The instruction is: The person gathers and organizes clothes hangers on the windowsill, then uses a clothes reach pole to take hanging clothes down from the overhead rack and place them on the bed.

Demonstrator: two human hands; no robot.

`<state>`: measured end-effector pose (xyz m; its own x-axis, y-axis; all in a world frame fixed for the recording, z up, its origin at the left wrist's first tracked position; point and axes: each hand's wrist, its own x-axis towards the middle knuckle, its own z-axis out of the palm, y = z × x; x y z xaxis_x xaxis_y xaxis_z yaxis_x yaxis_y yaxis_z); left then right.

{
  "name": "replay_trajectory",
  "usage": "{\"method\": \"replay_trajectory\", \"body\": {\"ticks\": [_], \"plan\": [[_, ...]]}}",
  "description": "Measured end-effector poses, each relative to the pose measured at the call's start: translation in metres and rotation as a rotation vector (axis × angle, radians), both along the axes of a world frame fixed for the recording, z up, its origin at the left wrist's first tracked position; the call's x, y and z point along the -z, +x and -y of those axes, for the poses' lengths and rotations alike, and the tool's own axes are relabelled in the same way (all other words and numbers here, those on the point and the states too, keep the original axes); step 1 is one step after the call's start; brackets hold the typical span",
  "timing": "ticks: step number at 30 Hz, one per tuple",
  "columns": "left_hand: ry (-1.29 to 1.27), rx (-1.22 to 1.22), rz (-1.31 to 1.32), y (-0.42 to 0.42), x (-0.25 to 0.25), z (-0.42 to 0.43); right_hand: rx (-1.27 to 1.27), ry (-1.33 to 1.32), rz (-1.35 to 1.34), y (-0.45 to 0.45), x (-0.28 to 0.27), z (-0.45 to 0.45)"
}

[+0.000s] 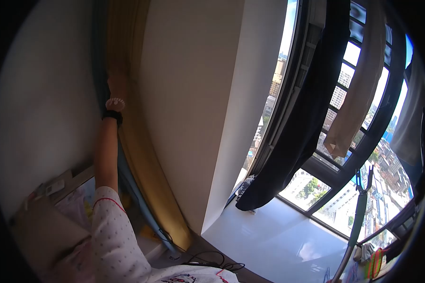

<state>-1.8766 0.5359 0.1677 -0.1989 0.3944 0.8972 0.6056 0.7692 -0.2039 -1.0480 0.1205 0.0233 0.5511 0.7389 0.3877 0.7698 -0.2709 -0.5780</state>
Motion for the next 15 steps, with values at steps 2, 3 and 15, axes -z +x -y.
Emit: {"method": "replay_trajectory", "body": {"ticks": [2,3,15], "plan": [[-0.102,0.239,0.302,0.096,-0.029,0.063,-0.144,0.267,0.009,-0.027,-0.005,-0.006],[-0.083,0.365,0.346,0.113,-0.028,0.084,-0.113,0.278,0.010,-0.037,-0.007,-0.015],[-0.541,2.385,1.069,0.385,-0.082,0.213,-0.297,0.344,-0.198,-0.089,-0.054,-0.060]]}}
